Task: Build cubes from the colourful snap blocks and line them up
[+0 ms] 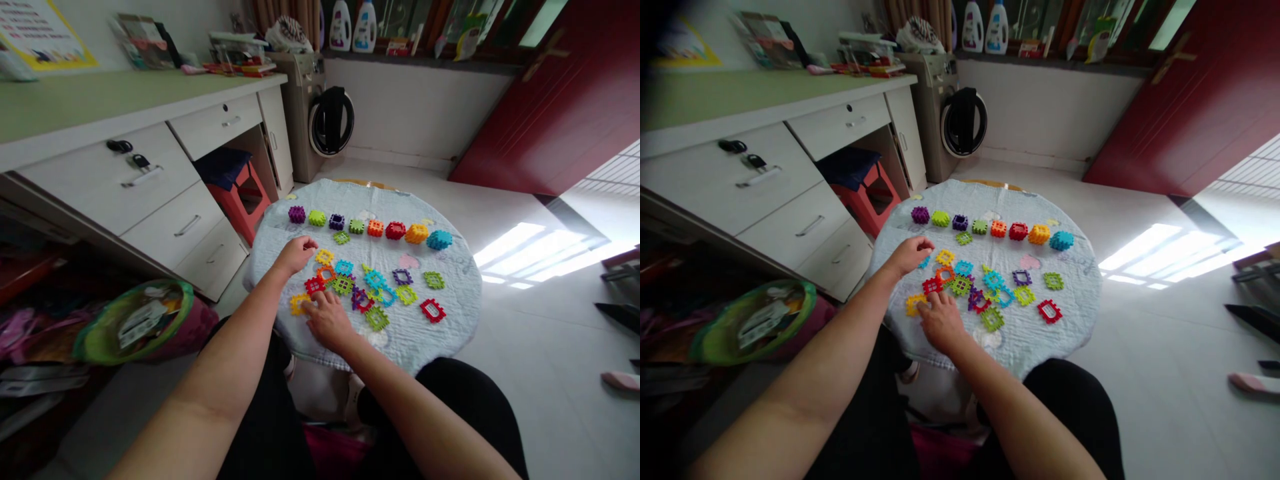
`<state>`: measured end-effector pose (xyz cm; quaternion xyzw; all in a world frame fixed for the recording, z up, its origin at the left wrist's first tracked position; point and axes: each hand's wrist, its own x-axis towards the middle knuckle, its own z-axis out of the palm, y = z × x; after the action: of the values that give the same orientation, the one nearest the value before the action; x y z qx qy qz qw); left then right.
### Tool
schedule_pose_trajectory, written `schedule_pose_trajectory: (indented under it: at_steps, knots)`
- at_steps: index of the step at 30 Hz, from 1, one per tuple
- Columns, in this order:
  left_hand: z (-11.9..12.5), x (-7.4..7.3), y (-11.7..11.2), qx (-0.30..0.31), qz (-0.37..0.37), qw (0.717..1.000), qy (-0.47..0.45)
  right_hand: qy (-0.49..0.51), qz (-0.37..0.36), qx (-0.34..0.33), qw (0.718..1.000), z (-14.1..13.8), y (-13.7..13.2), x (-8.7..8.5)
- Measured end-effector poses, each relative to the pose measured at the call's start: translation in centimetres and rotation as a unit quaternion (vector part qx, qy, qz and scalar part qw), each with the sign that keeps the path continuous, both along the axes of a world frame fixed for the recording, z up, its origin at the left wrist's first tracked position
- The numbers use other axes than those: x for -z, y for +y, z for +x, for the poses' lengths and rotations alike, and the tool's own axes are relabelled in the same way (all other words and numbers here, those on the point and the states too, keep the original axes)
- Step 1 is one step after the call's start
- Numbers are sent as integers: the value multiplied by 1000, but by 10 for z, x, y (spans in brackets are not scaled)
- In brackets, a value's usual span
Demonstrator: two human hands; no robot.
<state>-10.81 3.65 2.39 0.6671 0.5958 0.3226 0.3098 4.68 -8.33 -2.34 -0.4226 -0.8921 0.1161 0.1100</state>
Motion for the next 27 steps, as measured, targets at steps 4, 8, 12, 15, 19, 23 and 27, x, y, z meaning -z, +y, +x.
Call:
schedule_pose_trajectory:
  at_steps: [4, 8, 12, 15, 19, 23, 27]
  knots:
    - [-5, 2, 4, -27, -2, 998, -60, -9, 11, 29, 999, -17, 6, 11]
    - [-5, 4, 7, -18, 1, 999, -34, 10, 23, 34, 999, -10, 16, 14]
    - [-1, 6, 8, 36, -18, 997, 60, 64, 20, 53, 996, 11, 24, 12]
    - [5, 7, 7, 89, -53, 983, 152, 131, -12, 102, 986, 30, 30, 5]
    - [18, 9, 0, 122, -77, 955, 260, 183, -114, 152, 964, 46, 32, -12]
    - [32, 11, -10, 150, -78, 925, 341, 92, -157, 135, 974, 45, 23, -20]
    - [37, 13, -13, 155, -82, 907, 383, -22, -100, 159, 982, 38, 14, -16]
